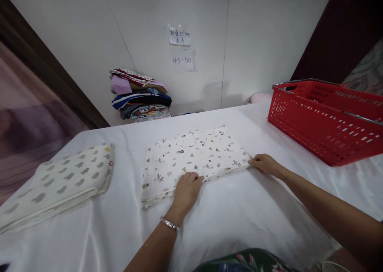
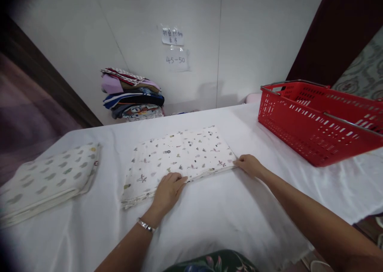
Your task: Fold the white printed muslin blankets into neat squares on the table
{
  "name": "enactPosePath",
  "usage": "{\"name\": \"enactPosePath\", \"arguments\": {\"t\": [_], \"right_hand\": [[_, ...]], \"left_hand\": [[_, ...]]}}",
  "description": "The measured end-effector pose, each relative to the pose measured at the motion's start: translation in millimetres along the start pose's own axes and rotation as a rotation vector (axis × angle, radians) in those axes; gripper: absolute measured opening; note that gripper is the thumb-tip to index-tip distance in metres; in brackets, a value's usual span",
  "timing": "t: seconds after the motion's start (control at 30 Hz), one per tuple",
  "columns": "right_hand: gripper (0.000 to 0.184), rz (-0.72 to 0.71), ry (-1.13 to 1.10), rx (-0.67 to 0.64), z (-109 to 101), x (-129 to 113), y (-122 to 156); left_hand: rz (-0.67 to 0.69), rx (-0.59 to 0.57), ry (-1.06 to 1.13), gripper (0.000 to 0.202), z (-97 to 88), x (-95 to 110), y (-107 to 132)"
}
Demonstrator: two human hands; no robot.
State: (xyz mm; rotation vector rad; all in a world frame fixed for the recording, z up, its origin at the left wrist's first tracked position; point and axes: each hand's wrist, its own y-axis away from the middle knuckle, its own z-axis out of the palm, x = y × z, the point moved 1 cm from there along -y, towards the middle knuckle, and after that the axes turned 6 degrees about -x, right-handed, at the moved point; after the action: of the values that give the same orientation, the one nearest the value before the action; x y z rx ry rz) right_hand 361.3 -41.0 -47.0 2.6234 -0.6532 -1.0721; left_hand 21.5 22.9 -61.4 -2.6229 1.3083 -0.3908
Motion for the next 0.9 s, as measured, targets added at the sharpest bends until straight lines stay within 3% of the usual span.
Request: {"name": "enactPosePath", "arguments": {"t": [0.27,0.57,0.9], "right_hand": [[0.027,-0.024,-0.105,0.067,-26,-20,-13],[0.034,0.078,-0.006,-0.060,-7,2,-19],[0.024,0.076,0.158,0.010,-11,-5,-16]], "left_hand": [[0.004,-0.005,-0.006,0.020,2.1,0,2],[0.015,0.000,0.005,0.021,1.5,-1,2],[-0.001,-0.051,0.036,0.022,0.6,-1,3]]}}
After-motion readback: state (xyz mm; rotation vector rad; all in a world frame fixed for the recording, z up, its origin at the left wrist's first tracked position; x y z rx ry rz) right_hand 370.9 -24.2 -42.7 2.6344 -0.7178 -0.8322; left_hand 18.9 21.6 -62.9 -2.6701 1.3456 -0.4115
